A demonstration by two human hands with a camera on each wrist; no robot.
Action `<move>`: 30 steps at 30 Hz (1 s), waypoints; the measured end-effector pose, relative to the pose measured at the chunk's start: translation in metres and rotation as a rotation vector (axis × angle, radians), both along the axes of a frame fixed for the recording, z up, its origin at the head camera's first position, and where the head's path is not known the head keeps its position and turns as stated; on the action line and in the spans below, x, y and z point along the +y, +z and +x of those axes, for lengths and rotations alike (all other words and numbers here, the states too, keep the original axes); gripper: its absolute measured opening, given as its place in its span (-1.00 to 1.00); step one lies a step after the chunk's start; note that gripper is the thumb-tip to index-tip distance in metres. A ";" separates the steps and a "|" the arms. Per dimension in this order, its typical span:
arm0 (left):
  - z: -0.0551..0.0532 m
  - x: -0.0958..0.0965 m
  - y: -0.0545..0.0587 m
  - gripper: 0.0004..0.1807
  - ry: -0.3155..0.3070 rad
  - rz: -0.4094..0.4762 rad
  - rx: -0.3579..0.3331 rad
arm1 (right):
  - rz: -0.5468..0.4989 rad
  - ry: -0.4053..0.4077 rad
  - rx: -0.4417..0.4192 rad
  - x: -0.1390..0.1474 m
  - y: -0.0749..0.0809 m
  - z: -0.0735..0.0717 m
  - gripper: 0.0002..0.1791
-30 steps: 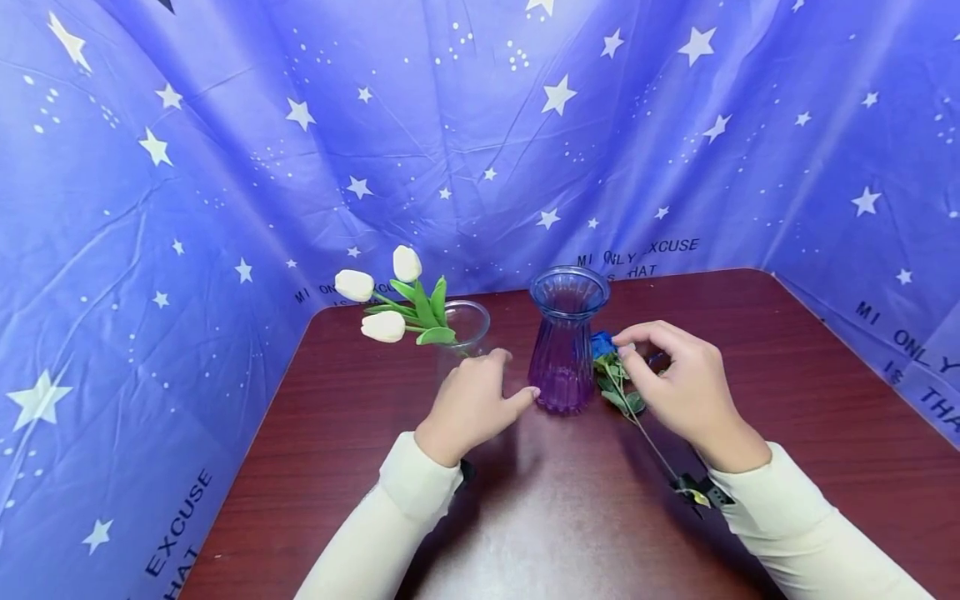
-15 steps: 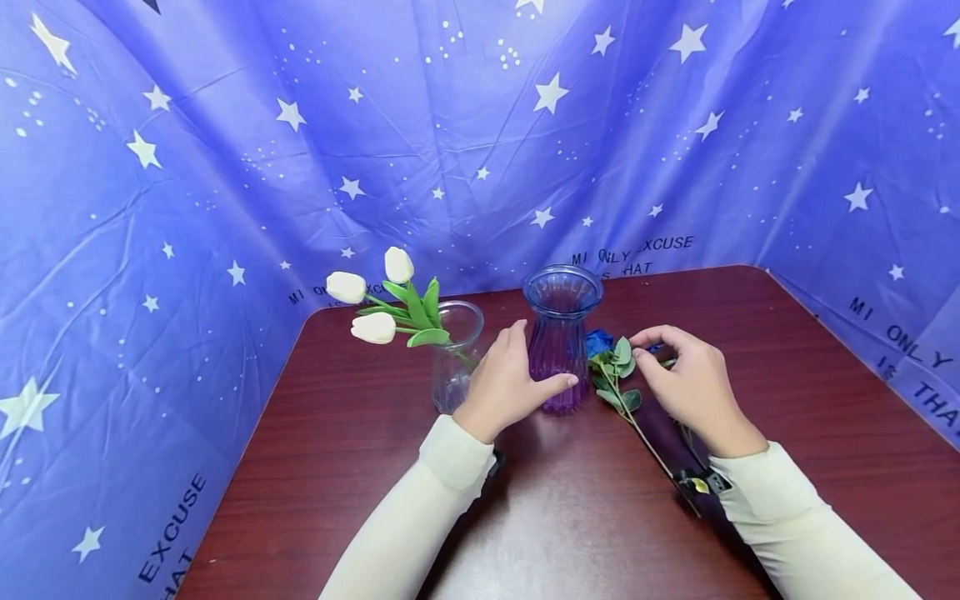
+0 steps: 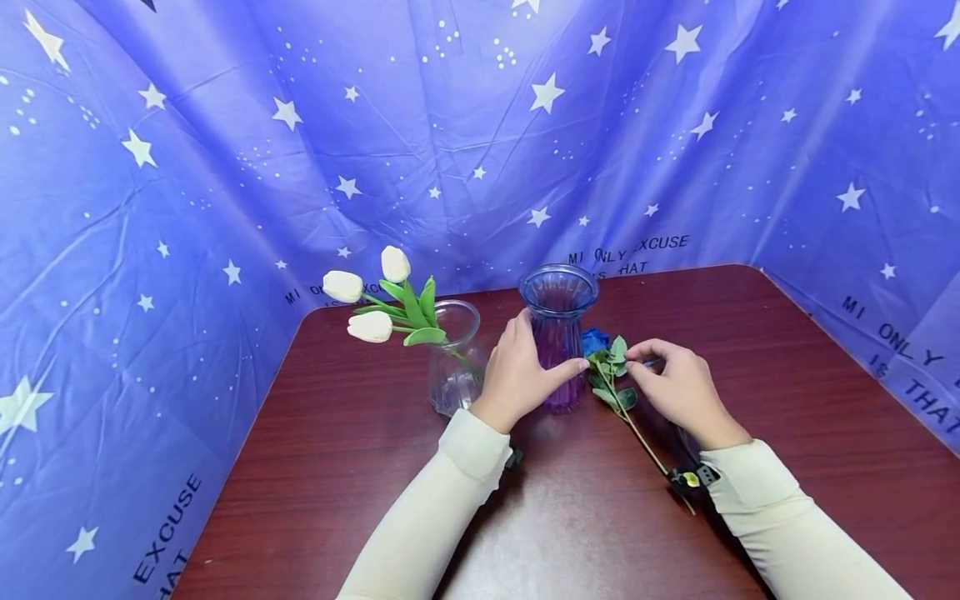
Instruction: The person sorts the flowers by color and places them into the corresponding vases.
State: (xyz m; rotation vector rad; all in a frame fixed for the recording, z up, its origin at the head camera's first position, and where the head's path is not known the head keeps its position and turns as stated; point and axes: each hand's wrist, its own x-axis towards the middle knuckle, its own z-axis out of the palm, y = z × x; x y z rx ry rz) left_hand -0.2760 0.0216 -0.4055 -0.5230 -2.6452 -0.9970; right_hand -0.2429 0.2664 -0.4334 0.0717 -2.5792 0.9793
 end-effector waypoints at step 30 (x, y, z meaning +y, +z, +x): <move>-0.001 -0.004 0.001 0.02 0.003 -0.077 -0.046 | 0.100 0.132 -0.273 0.004 -0.024 -0.008 -0.84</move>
